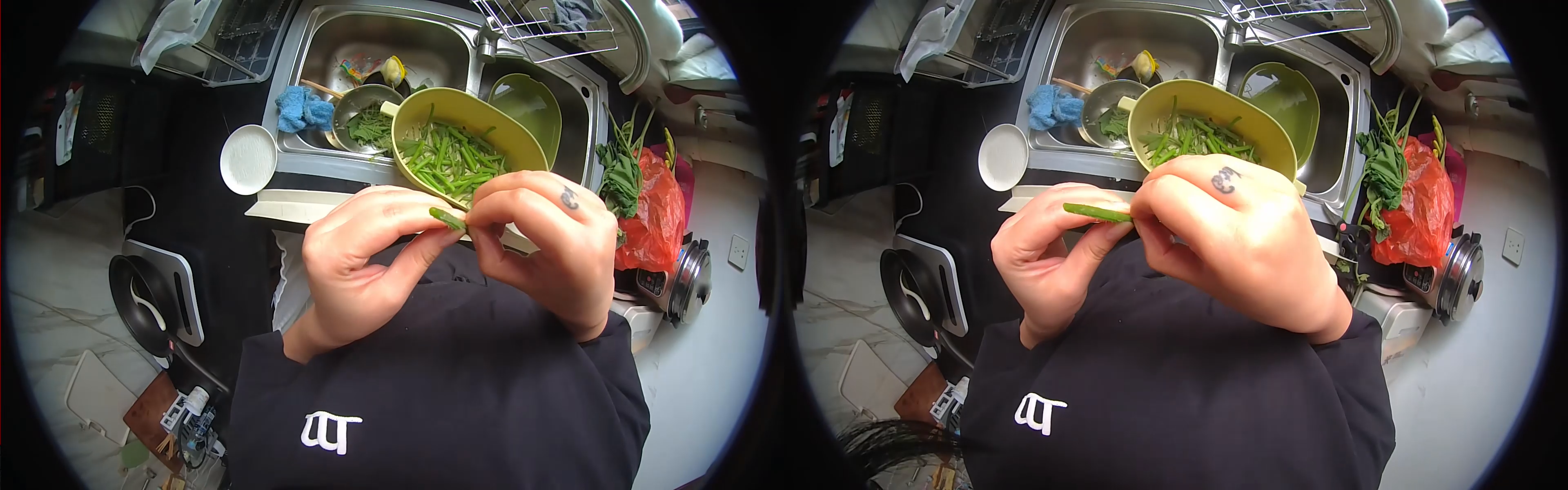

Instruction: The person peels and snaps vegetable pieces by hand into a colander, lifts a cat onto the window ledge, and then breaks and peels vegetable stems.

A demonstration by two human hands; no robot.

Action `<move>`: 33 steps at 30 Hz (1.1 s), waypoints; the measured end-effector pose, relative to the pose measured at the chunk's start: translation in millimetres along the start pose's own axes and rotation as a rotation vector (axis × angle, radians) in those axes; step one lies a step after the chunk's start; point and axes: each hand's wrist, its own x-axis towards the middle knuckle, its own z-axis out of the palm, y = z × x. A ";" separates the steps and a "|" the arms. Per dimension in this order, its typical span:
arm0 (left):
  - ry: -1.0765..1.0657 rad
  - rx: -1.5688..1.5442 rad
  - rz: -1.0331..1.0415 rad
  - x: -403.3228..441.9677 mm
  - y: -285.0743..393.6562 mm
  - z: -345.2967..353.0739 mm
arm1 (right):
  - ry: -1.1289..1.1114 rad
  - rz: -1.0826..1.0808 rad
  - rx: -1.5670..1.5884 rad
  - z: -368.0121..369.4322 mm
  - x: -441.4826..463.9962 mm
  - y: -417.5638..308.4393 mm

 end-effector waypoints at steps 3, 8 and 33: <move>-0.010 -0.030 -0.015 -0.4 -0.5 -2.6 | 0.020 -0.041 0.012 -0.3 -2.2 3.5; -0.012 -0.027 -0.021 0.6 0.9 -2.0 | 0.009 -0.044 0.015 -2.2 -2.5 3.4; -0.122 -0.314 -0.148 -0.1 -3.1 -7.2 | 0.497 0.220 0.157 -26.4 1.5 40.3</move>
